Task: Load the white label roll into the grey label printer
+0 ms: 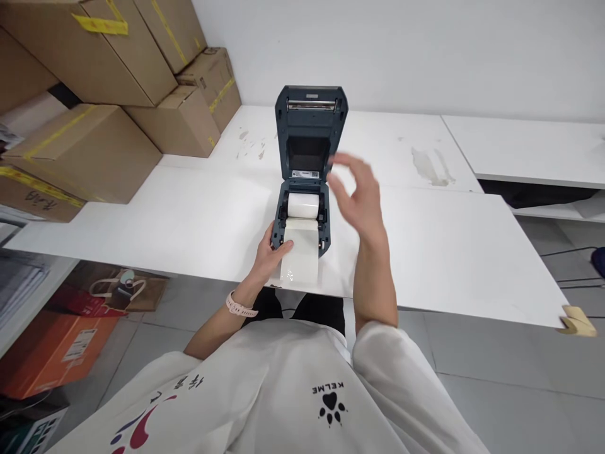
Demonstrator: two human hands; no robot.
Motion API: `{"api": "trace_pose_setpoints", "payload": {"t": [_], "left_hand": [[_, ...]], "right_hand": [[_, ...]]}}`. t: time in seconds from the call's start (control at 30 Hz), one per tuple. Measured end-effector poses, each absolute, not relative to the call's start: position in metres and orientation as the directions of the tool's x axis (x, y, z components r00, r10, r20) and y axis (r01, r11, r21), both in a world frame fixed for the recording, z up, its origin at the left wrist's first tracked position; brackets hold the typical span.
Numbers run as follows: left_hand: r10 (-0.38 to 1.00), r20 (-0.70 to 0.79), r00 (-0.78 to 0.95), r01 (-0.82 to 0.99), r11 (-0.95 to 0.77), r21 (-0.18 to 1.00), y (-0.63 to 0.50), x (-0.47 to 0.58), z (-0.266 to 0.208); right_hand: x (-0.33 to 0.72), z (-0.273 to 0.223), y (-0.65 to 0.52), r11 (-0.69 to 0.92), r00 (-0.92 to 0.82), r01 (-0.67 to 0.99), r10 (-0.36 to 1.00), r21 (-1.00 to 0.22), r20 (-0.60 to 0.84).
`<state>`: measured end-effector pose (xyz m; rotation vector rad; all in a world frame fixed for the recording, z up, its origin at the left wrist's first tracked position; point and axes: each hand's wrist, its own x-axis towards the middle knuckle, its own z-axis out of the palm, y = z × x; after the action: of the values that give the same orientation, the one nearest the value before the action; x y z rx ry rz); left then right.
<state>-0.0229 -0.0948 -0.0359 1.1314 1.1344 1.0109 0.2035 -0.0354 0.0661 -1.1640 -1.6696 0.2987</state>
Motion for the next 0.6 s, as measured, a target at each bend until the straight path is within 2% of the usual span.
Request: {"api": "trace_pose_setpoints", "payload": {"t": [0.1,0.23,0.33,0.53,0.6], "left_hand": [[0.978,-0.144,0.149,-0.024,0.15,0.988,-0.093,-0.023,-0.033],[0.982,-0.116,0.146,-0.023,0.12,0.992,-0.096,-0.022,-0.031],[0.982,-0.107,0.153,-0.014,0.11,0.994,-0.097,-0.024,-0.032],[0.949,-0.253,0.188,-0.079,0.271,0.959,-0.087,-0.044,-0.033],[0.937,-0.286,0.202,-0.119,0.314,0.942,-0.083,-0.049,-0.033]], "right_hand": [[0.212,0.092,0.037,0.498,0.116,0.491,0.776,-0.715,0.62],[0.211,0.108,0.105,0.389,0.095,0.353,0.89,-0.851,0.446],[0.207,0.112,0.103,0.324,0.078,0.307,0.929,-0.895,0.363],[0.188,0.084,-0.008,0.496,0.136,0.305,0.822,-0.813,0.552],[0.179,0.061,-0.047,0.452,0.149,0.346,0.839,-0.823,0.523]]}}
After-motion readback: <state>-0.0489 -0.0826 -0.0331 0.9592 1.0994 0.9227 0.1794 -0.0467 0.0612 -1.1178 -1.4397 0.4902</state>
